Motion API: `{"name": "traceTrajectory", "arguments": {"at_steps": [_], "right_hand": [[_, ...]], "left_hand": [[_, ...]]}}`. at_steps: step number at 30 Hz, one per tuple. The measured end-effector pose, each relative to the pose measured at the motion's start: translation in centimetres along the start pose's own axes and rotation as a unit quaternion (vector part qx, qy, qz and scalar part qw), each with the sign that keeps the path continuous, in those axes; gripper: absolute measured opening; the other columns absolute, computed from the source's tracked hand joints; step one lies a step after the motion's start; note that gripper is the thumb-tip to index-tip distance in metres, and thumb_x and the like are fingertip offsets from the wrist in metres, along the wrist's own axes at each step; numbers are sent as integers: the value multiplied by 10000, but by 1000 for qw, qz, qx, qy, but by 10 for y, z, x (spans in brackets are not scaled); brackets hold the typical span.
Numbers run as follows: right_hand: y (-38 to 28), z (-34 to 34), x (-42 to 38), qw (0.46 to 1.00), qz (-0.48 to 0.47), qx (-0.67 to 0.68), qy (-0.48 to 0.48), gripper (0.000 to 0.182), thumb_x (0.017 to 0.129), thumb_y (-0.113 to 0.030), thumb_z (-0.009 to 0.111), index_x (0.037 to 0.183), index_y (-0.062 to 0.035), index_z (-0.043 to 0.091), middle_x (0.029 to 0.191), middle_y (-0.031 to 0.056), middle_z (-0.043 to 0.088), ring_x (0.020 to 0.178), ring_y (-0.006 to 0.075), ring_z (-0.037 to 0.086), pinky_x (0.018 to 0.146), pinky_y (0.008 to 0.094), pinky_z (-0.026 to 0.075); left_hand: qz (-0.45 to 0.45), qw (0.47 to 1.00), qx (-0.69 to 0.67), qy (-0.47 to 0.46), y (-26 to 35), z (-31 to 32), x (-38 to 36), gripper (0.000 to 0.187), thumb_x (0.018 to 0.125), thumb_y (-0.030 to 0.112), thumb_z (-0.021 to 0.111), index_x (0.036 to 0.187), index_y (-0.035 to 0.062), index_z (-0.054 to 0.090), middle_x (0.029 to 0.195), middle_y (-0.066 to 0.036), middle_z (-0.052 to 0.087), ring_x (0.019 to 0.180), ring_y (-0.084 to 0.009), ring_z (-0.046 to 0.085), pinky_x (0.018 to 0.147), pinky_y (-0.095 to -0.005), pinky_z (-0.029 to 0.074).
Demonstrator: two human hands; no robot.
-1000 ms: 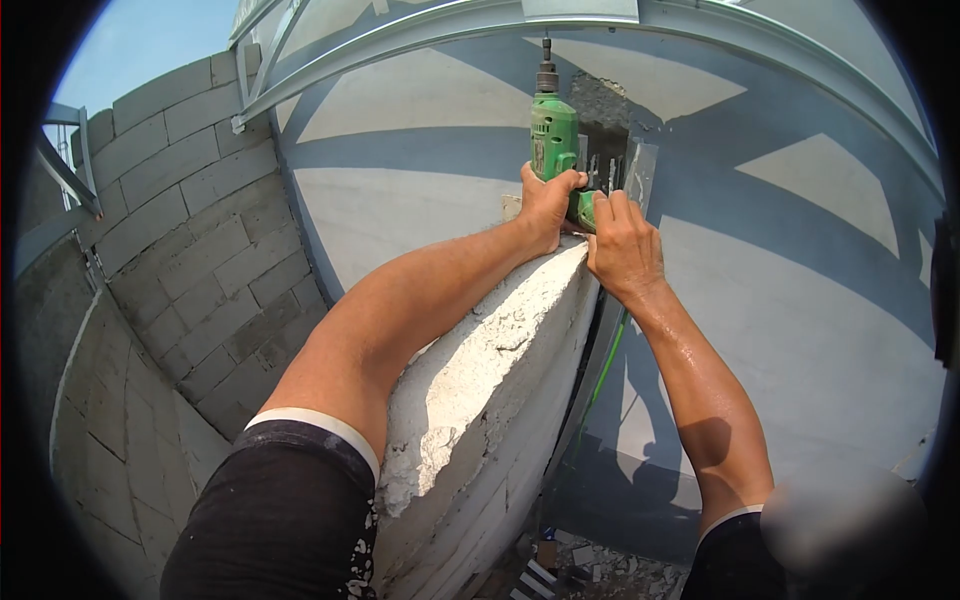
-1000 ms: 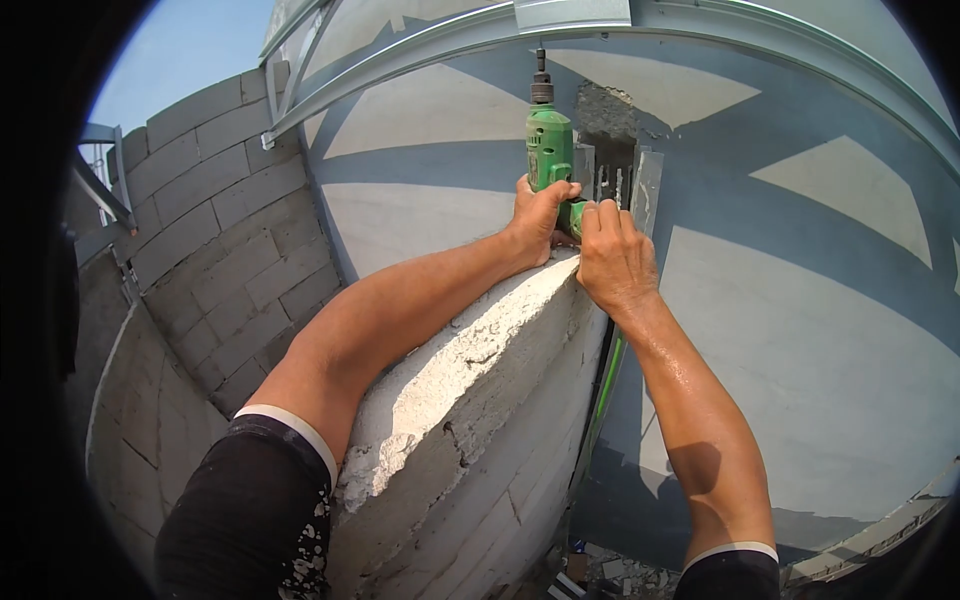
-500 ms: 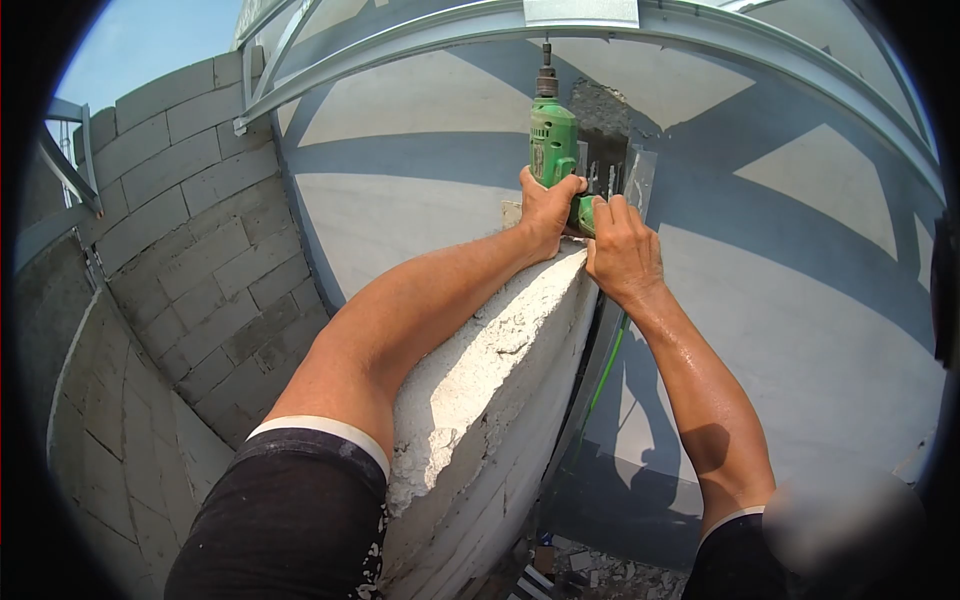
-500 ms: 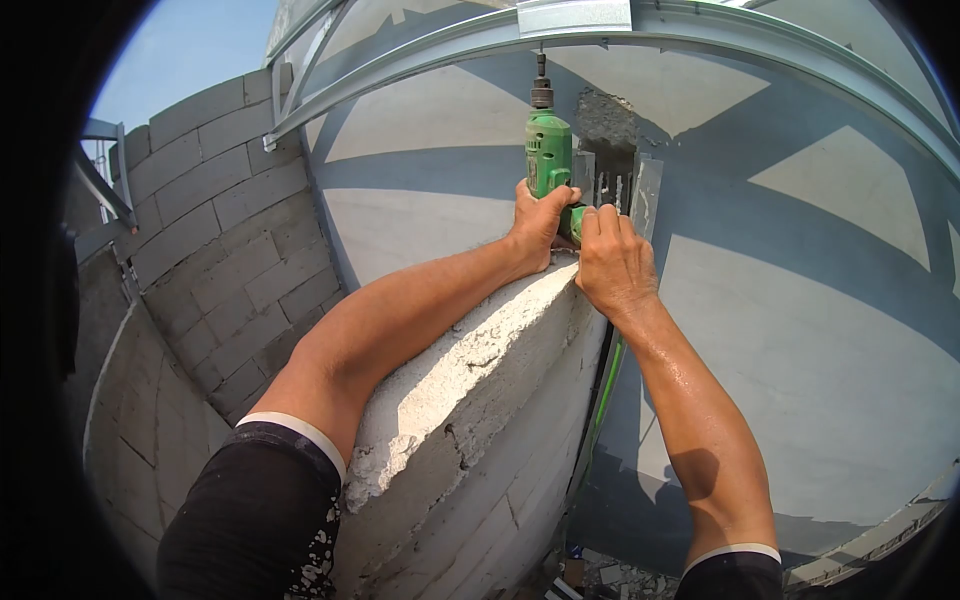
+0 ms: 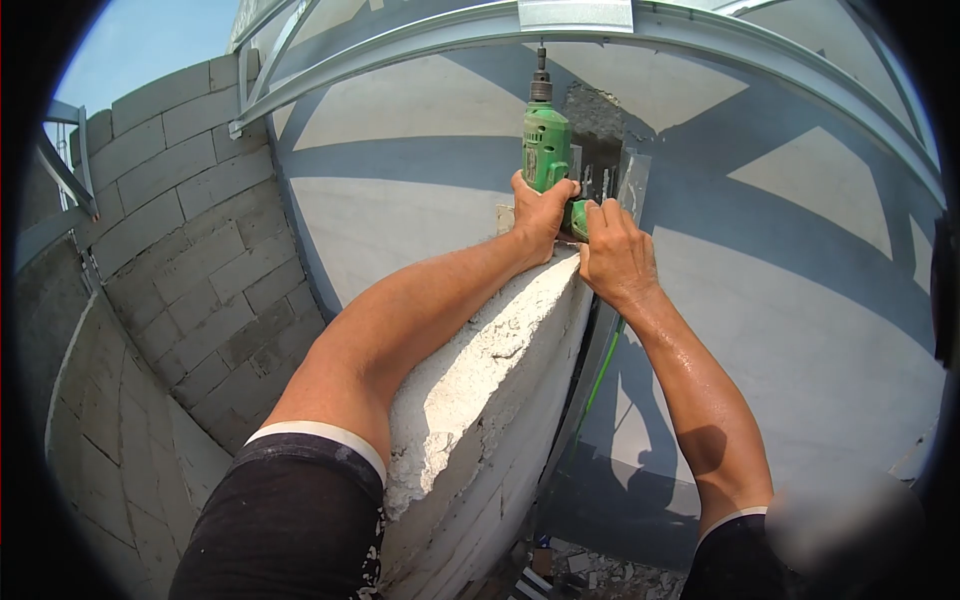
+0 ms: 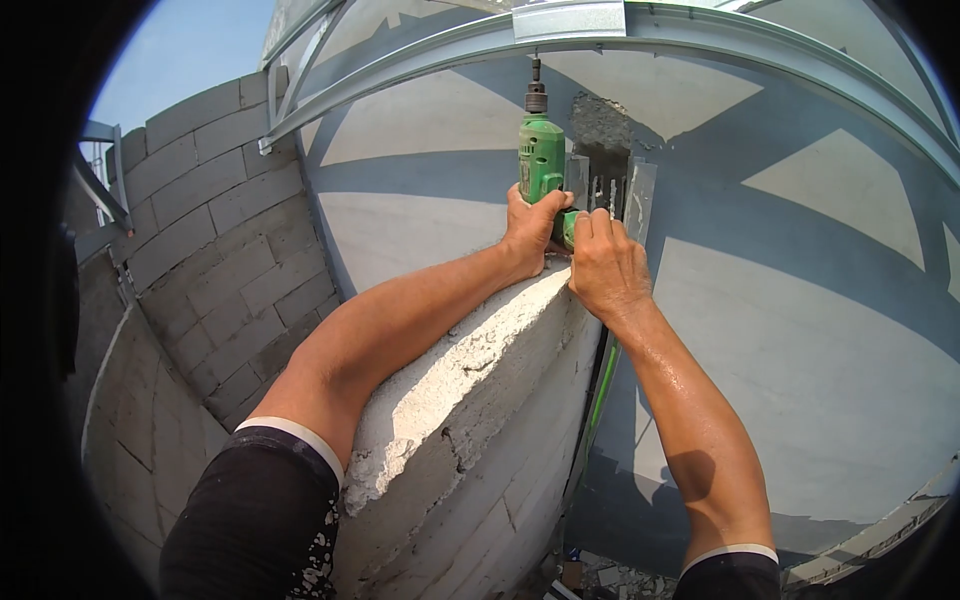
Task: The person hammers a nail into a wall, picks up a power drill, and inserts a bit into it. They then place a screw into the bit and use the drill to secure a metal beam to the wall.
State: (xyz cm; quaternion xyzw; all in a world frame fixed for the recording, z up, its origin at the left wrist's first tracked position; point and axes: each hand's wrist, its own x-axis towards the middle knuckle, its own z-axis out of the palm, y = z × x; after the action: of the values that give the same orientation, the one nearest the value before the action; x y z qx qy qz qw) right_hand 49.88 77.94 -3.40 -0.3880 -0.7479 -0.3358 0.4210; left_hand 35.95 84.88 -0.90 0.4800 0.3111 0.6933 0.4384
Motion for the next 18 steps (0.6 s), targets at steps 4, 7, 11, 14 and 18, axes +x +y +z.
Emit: {"name": "traceTrajectory", "arguments": {"at_steps": [4,7,11,14,18], "right_hand": [[1,0,1,999,26,12,-46,529,782,-77,805,1265,45,627,1041,146,588,975,339,682,756,458,604],[1,-1,0,999,22,14,-47,534,779,-78,810,1265,44,624,1045,145,588,978,339,684,756,460,606],[-3,-7,2,1000,-1,13,-6,196,838,-19,640,1029,27,629,952,153,595,882,331,693,708,442,617],[-1,-7,2,1000,-6,8,-7,185,835,-16,642,1015,22,626,948,153,592,883,332,692,705,444,616],[-2,-8,3,1000,-6,12,4,174,828,-13,650,997,17,623,943,153,591,872,334,693,694,441,617]], "left_hand": [[-3,1000,-7,-5,4,1,-4,807,779,203,824,1399,73,324,1176,-171,557,989,-308,671,630,-472,665],[-3,1000,-1,-8,4,0,-5,841,798,228,840,1431,79,307,1150,-152,564,940,-290,668,580,-480,642],[4,1000,0,-9,4,0,-6,792,789,205,822,1388,67,324,1169,-173,554,951,-306,682,557,-460,669],[4,1000,-6,-6,5,2,-7,757,783,190,814,1357,61,338,1175,-183,550,953,-313,689,549,-454,682],[2,1000,-9,-4,9,2,-12,756,779,190,815,1354,57,342,1170,-181,550,958,-314,688,556,-456,685]]}}
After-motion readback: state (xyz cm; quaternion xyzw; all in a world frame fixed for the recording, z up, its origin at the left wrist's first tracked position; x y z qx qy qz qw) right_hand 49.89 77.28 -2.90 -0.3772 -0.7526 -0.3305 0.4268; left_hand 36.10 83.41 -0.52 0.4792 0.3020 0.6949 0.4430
